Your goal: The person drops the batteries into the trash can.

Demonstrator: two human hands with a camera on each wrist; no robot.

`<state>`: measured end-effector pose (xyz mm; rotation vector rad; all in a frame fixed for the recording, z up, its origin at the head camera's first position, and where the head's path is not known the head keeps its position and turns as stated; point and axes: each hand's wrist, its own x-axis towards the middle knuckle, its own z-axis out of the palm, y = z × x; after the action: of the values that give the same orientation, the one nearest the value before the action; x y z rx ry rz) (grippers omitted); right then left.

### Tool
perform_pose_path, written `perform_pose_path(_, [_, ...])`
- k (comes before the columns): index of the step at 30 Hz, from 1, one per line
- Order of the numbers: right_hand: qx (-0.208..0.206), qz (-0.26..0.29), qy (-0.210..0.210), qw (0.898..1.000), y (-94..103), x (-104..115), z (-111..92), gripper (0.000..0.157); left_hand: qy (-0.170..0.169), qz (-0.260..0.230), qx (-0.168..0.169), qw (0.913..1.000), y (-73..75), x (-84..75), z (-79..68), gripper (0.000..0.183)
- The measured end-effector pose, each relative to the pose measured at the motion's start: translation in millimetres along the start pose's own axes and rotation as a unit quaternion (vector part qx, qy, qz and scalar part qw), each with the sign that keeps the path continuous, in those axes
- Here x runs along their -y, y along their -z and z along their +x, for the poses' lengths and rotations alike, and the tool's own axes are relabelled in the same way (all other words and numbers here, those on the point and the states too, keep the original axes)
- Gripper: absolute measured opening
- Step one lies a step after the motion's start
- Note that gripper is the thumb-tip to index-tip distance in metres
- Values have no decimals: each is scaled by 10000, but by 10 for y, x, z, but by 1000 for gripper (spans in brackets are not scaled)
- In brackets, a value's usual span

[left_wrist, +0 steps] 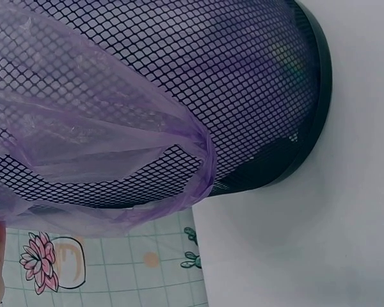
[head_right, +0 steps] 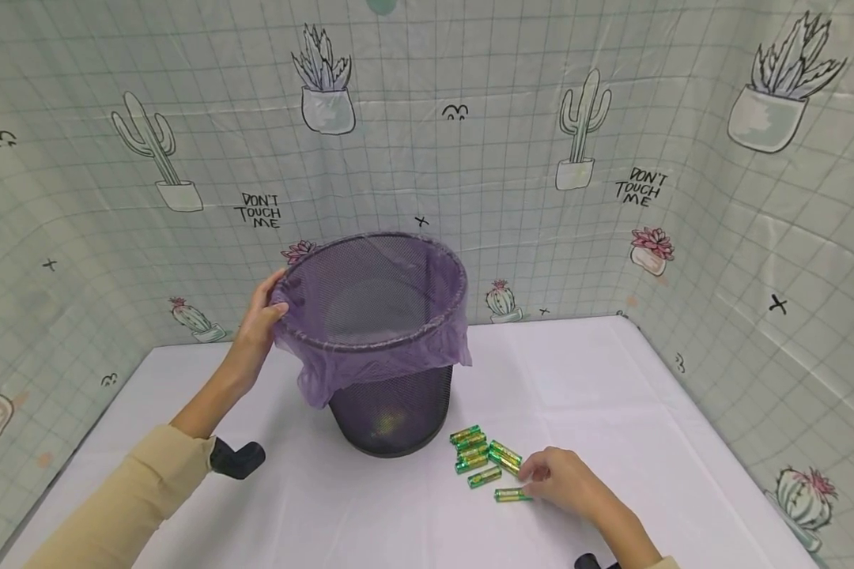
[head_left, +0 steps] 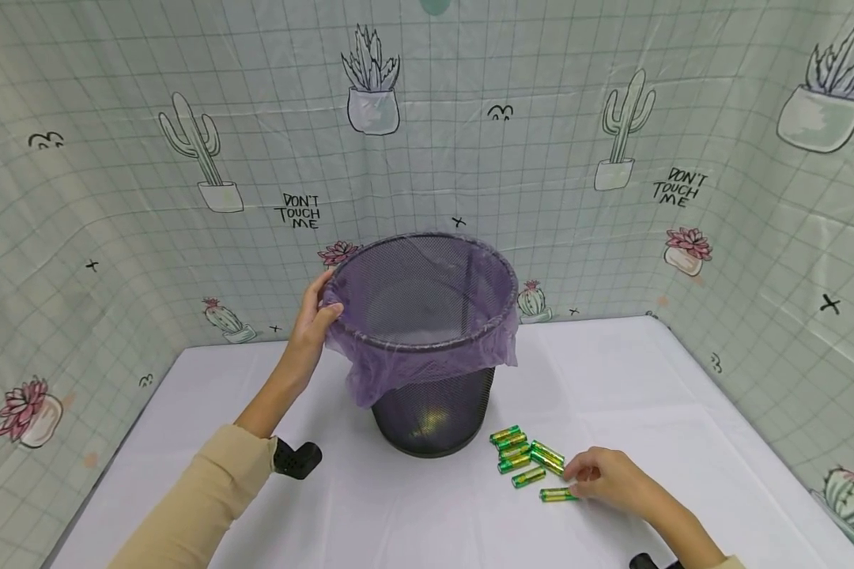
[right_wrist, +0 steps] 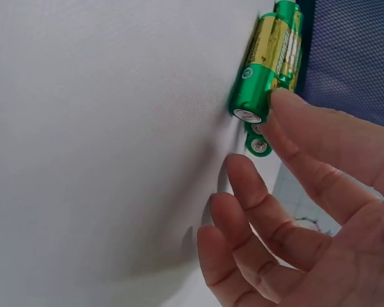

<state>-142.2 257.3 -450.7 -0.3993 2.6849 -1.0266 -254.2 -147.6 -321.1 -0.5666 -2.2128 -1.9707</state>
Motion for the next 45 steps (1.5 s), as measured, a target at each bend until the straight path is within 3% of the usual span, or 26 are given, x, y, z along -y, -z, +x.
perform_pose_path(13, [96,24,-462,9989,2,-5,-56,16,-14,-9,-2,10000,-7,-2,4,64])
perform_pose_path(29, [57,-286,130,9995,30,14,-62,11,94,48,95,9999,-2,-18,-6,65])
perform_pose_path(35, [-234,-568,439,9971,127,135,-78,10,123,146,98,9998,21,3,-8,64])
perform_pose_path(45, [-1306,-936,679,9847,368,523,-81,8,122,368,151,9991,56,0,-17,63])
